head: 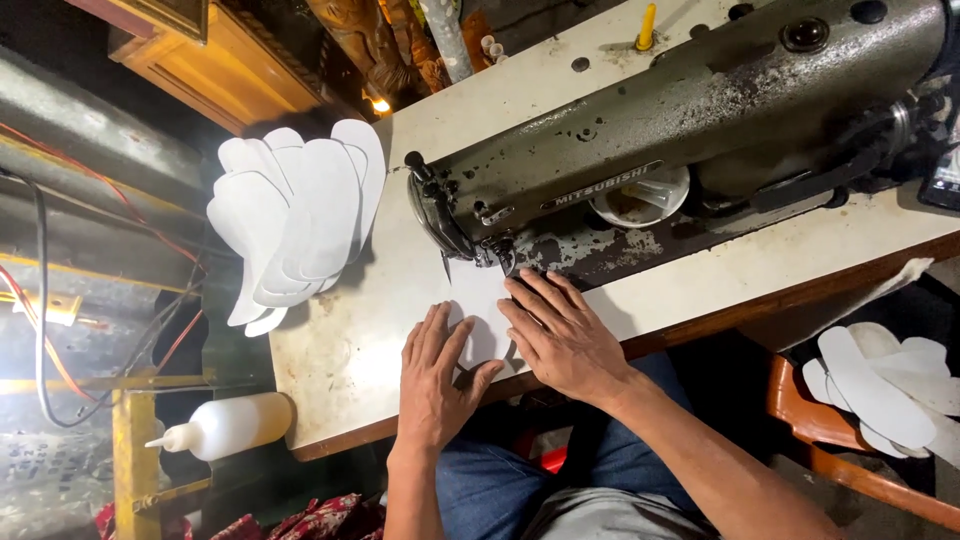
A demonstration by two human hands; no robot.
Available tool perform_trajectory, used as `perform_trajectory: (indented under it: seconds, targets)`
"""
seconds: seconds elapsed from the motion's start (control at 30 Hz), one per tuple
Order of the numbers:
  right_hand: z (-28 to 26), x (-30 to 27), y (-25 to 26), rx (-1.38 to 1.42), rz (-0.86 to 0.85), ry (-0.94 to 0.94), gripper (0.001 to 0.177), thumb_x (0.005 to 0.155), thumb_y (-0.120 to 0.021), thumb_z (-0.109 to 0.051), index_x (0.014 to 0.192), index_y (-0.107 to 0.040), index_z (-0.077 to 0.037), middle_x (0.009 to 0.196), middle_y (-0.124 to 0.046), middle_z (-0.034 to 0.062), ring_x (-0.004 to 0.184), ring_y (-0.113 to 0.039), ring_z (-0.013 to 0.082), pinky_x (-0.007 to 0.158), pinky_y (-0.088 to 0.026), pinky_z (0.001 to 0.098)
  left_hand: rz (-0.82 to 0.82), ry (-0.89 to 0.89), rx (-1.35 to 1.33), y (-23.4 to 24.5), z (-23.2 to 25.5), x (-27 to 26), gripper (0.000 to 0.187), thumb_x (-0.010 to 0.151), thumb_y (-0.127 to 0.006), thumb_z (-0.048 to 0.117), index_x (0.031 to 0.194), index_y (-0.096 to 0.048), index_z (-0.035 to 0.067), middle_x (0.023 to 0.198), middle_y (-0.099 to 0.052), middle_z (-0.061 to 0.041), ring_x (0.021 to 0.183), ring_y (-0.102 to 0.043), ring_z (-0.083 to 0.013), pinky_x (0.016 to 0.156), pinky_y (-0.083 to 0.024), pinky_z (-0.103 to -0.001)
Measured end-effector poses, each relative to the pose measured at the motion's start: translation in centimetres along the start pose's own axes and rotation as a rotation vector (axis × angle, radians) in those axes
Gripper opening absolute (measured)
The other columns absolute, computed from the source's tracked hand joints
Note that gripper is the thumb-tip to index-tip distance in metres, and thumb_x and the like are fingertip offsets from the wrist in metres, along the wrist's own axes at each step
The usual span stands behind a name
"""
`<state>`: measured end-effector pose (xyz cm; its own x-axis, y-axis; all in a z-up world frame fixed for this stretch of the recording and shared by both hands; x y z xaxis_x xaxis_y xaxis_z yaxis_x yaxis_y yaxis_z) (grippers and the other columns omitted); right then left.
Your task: Stitching the edges of white shoe insole components using an industrial sewing machine
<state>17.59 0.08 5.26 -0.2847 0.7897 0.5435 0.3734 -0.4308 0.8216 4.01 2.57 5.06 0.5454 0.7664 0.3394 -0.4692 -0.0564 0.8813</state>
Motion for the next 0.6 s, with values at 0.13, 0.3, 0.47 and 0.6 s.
perform_trajectory:
  seconds: [0.13,0.3,0.47,0.6]
  targets:
    - [0.0,0.1,0.1,0.010,-0.004,0.000,0.037,0.105,-0.057,-0.025,0.135,-0.064,-0.006,0.151,-0.055,0.0148,0.145,-0.045,0.0322,0.121,-0.035,0.0499,0.012,-0.002,0.011,-0.2,-0.2,0.0,0.061,0.092,-0.074,0.046,0.137,-0.060,0.007,0.153,-0.050,-0.024,0.142,-0.049,-0.0413,0.115,-0.040,-0.055]
    - [-0.2,0.3,0.9,0.000,0.039,0.011,0.033,0.104,-0.058,-0.024,0.131,-0.066,-0.006,0.147,-0.059,0.0142,0.141,-0.049,0.0321,0.119,-0.038,0.0496,0.026,-0.010,0.014,-0.3,-0.6,0.1,0.062,0.093,-0.072,0.048,0.138,-0.059,0.008,0.151,-0.051,-0.023,0.140,-0.051,-0.0417,0.113,-0.042,-0.055]
    - [-0.1,0.0,0.7,0.018,0.032,0.016,0.033,0.103,-0.060,-0.023,0.131,-0.067,-0.006,0.145,-0.060,0.0140,0.141,-0.050,0.0323,0.117,-0.040,0.0500,0.036,-0.008,-0.011,-0.1,-0.8,0.8,0.060,0.091,-0.074,0.048,0.133,-0.061,0.007,0.149,-0.054,-0.022,0.138,-0.053,-0.0404,0.112,-0.043,-0.055]
    - [-0.1,0.1,0.9,0.028,0.032,0.018,0.033,0.102,-0.061,-0.022,0.130,-0.066,-0.006,0.143,-0.061,0.0144,0.140,-0.051,0.0327,0.116,-0.040,0.0504,0.043,-0.015,-0.002,-0.3,-1.2,1.1,0.058,0.090,-0.076,0.046,0.130,-0.061,0.007,0.149,-0.054,-0.022,0.138,-0.053,-0.0393,0.112,-0.043,-0.054]
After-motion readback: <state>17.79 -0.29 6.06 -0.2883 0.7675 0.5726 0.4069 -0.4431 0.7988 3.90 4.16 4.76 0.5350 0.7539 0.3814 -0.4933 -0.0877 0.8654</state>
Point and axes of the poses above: each hand's wrist, its own x-axis towards the middle knuckle, its own y-axis out of the back of the hand, z = x × y, the point moved 10 cm from there along x, towards the middle knuckle
